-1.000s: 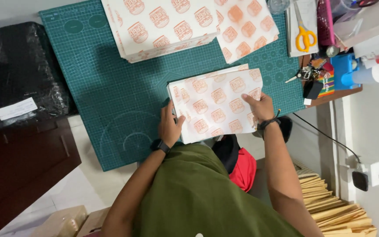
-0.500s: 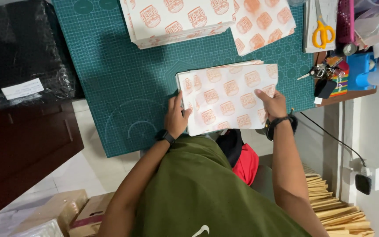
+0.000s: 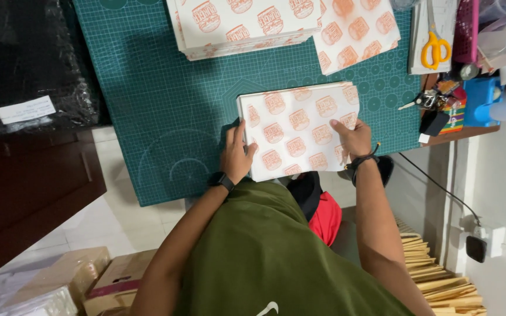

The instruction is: Folding printed burger wrappers on a manual assembly workstation.

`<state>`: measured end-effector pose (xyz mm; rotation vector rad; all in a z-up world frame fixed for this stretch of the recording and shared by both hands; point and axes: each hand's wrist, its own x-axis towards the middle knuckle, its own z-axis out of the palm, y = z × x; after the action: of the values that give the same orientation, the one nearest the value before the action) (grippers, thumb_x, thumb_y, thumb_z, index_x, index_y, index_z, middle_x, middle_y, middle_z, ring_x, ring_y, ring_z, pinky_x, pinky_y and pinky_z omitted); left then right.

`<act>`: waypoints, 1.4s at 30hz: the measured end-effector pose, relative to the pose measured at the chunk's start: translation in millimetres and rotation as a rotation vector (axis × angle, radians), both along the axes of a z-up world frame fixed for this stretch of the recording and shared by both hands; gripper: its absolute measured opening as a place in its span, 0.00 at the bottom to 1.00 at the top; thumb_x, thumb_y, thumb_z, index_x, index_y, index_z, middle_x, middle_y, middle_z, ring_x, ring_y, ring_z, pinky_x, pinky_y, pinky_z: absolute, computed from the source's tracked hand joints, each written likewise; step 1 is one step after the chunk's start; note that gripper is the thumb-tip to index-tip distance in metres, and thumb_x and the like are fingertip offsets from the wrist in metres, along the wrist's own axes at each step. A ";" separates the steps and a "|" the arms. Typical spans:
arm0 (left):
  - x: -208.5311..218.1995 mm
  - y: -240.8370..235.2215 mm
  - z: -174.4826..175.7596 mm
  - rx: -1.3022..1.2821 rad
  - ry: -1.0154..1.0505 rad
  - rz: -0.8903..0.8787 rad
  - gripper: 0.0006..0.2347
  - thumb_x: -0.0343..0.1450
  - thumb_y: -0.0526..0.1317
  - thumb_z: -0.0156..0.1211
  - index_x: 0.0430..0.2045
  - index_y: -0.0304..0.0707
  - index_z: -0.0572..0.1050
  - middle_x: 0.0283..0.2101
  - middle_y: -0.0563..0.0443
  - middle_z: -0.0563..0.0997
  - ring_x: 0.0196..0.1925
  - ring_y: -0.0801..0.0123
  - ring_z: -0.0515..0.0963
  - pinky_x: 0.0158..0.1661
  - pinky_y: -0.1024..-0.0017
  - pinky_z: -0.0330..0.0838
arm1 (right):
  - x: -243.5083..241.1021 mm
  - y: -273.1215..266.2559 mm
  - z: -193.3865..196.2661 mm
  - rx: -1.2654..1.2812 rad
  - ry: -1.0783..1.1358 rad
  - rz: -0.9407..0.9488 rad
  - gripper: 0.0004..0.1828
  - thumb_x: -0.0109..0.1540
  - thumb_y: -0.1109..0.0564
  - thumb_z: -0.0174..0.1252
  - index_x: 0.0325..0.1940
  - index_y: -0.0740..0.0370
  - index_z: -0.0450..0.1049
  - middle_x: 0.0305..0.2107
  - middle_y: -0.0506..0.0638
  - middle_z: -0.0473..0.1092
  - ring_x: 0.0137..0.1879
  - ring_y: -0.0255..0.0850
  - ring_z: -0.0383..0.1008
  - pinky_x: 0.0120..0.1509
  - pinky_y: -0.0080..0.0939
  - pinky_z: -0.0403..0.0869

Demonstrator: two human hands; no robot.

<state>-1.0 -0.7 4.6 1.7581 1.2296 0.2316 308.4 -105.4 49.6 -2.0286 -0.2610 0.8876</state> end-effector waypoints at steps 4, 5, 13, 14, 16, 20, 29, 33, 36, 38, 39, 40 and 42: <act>1.6 -2.6 -12.3 -0.008 -0.027 0.043 0.31 0.73 0.40 0.63 0.73 0.43 0.56 0.63 0.41 0.65 0.52 0.52 0.83 0.41 0.62 0.84 | 41.0 -20.3 -68.7 -0.060 -0.233 0.079 0.26 0.49 0.47 0.85 0.41 0.59 0.78 0.28 0.52 0.75 0.32 0.36 0.73 0.34 0.35 0.71; 1.3 -3.5 -15.2 0.011 -0.046 0.065 0.31 0.73 0.40 0.64 0.72 0.43 0.58 0.62 0.41 0.66 0.51 0.53 0.83 0.41 0.62 0.84 | 41.6 -21.8 -66.4 -0.107 -0.484 0.128 0.37 0.46 0.46 0.86 0.51 0.61 0.75 0.34 0.57 0.73 0.40 0.47 0.75 0.42 0.41 0.75; -8.9 -3.1 -28.9 0.084 -0.122 0.058 0.30 0.72 0.44 0.66 0.71 0.45 0.62 0.60 0.42 0.69 0.48 0.55 0.84 0.39 0.62 0.83 | 25.9 -16.4 -55.0 -0.044 -1.033 0.419 0.34 0.60 0.50 0.70 0.66 0.64 0.68 0.48 0.65 0.70 0.58 0.64 0.70 0.63 0.59 0.70; -9.6 -4.9 -35.6 0.120 -0.140 0.078 0.31 0.71 0.45 0.67 0.70 0.46 0.63 0.59 0.43 0.70 0.47 0.56 0.85 0.39 0.61 0.82 | 27.4 -17.0 -59.5 -0.002 -1.122 0.522 0.29 0.63 0.50 0.63 0.67 0.62 0.68 0.50 0.61 0.70 0.55 0.60 0.71 0.59 0.56 0.72; -11.3 -7.1 -46.8 0.161 -0.171 0.096 0.31 0.70 0.46 0.68 0.70 0.46 0.65 0.58 0.44 0.71 0.46 0.57 0.85 0.39 0.61 0.81 | 29.1 -18.0 -67.1 0.038 -1.223 0.621 0.25 0.67 0.50 0.57 0.67 0.60 0.68 0.52 0.58 0.69 0.52 0.56 0.71 0.55 0.54 0.73; -14.5 -8.7 -63.0 0.318 -0.118 0.113 0.31 0.65 0.52 0.70 0.65 0.51 0.71 0.56 0.50 0.75 0.39 0.66 0.86 0.35 0.61 0.80 | 36.2 -21.0 -84.0 -0.044 -1.202 0.640 0.26 0.70 0.42 0.49 0.67 0.57 0.69 0.52 0.56 0.71 0.50 0.56 0.73 0.52 0.57 0.73; -8.4 -4.4 -51.5 0.474 -0.166 0.120 0.24 0.68 0.49 0.68 0.60 0.47 0.74 0.51 0.51 0.80 0.35 0.70 0.84 0.34 0.66 0.76 | 12.8 8.4 -46.5 -0.026 -0.959 0.542 0.34 0.68 0.35 0.42 0.56 0.68 0.74 0.41 0.63 0.76 0.45 0.61 0.75 0.48 0.58 0.68; -8.7 -13.9 -65.3 0.440 -0.060 0.146 0.25 0.68 0.56 0.63 0.58 0.50 0.76 0.49 0.55 0.80 0.42 0.67 0.85 0.35 0.64 0.78 | 25.1 -23.7 -88.6 -0.046 -1.011 0.468 0.33 0.67 0.38 0.50 0.63 0.69 0.72 0.49 0.66 0.74 0.55 0.62 0.73 0.57 0.60 0.69; -5.6 -17.6 -74.3 0.520 -0.113 0.183 0.24 0.66 0.53 0.67 0.58 0.50 0.76 0.47 0.53 0.80 0.37 0.70 0.84 0.37 0.68 0.77 | 26.2 -32.1 -94.5 -0.077 -0.999 0.460 0.34 0.66 0.38 0.50 0.67 0.64 0.69 0.51 0.63 0.73 0.55 0.61 0.72 0.57 0.61 0.67; -8.4 -14.1 -75.3 0.487 -0.094 0.162 0.25 0.67 0.53 0.65 0.59 0.49 0.75 0.46 0.51 0.79 0.38 0.66 0.84 0.37 0.66 0.77 | 19.8 -24.1 -84.3 -0.055 -0.941 0.452 0.33 0.67 0.38 0.47 0.67 0.64 0.67 0.53 0.63 0.72 0.56 0.61 0.71 0.57 0.62 0.67; -9.5 -15.9 -76.5 0.425 -0.085 0.124 0.25 0.68 0.54 0.62 0.60 0.48 0.75 0.45 0.50 0.77 0.40 0.61 0.83 0.38 0.64 0.76 | 16.0 -26.6 -77.8 -0.070 -0.883 0.440 0.33 0.68 0.37 0.44 0.68 0.63 0.66 0.54 0.64 0.71 0.57 0.62 0.70 0.56 0.62 0.67; -7.7 -12.3 -82.6 0.444 -0.087 0.131 0.25 0.68 0.54 0.62 0.60 0.48 0.75 0.45 0.50 0.77 0.40 0.61 0.83 0.38 0.64 0.76 | 19.2 -29.8 -83.8 -0.050 -0.890 0.438 0.33 0.68 0.37 0.44 0.68 0.63 0.66 0.54 0.64 0.71 0.57 0.62 0.70 0.56 0.62 0.67; -10.6 -15.3 -77.0 0.341 -0.007 0.121 0.29 0.65 0.57 0.62 0.64 0.60 0.72 0.43 0.51 0.74 0.39 0.61 0.82 0.40 0.60 0.74 | 21.9 -40.8 -81.6 0.022 -0.862 0.471 0.36 0.68 0.35 0.39 0.71 0.63 0.61 0.61 0.63 0.67 0.60 0.60 0.69 0.59 0.60 0.65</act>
<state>-11.6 -16.0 -72.4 1.9692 1.3530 0.5443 330.3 -146.2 -32.0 -2.2602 -1.2475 0.2035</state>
